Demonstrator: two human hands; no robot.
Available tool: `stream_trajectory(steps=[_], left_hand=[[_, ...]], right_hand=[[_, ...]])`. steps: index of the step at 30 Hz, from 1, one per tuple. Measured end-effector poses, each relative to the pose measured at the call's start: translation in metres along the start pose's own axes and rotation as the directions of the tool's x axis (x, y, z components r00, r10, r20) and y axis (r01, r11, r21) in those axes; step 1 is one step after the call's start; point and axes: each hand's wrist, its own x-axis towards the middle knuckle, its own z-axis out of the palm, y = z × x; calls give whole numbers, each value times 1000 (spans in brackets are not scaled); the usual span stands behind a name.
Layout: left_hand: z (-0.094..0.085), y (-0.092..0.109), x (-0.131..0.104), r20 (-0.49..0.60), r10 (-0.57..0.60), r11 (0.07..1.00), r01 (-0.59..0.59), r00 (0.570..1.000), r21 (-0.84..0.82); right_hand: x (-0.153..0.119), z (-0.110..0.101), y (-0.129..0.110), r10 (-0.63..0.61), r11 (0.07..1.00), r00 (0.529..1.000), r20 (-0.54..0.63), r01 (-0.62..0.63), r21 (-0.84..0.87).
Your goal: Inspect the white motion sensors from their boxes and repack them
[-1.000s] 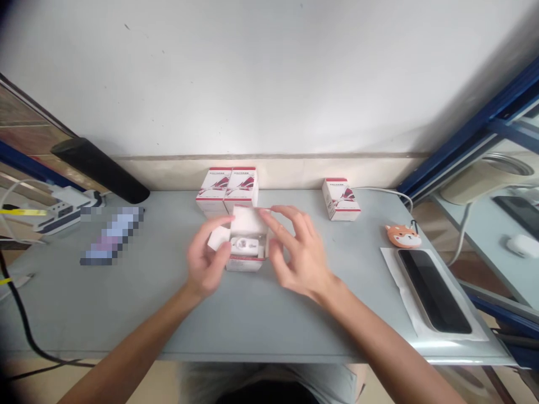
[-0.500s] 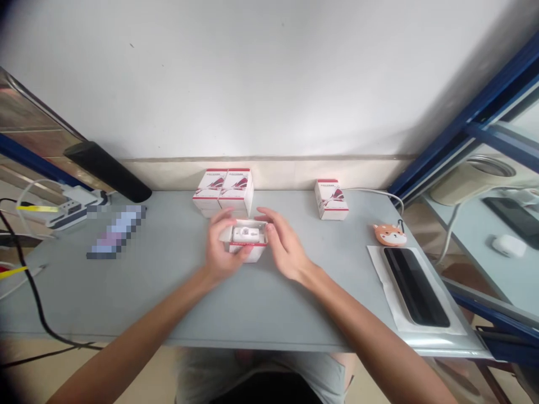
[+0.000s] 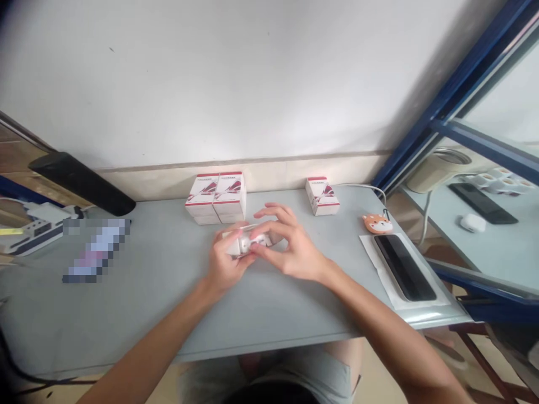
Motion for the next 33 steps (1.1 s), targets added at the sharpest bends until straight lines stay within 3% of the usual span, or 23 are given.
stream_trajectory(steps=[9, 15, 19, 25, 29, 31, 33], left_hand=[[7, -4, 5, -23, -1, 1000, 0, 1000, -28], [4, -6, 7, -49, 5, 999, -7, 999, -43], [0, -7, 5, -52, 0, 998, -3, 999, -56], [-7, -4, 7, -40, 11, 998, -13, 999, -63], [-10, -2, 12, -21, 40, 999, -40, 999, -34], [-11, -2, 13, -25, 31, 999, -32, 999, -24], [-12, -4, 13, -26, 5, 1000, -5, 1000, -8]], right_hand=[[2, 7, 7, -42, 991, 989, -144, 59, 116], [2, 6, 11, -192, 978, 974, -117, 180, -110], [1, 6, 6, -153, 962, 984, -89, 127, -242], [4, -1, 12, -86, 990, 995, -44, 80, -117], [4, 2, 12, -179, 973, 983, -47, 170, -154], [3, 5, 10, -218, 963, 970, -109, 195, -184], [3, 5, 9, -202, 970, 948, -245, 158, -187]])
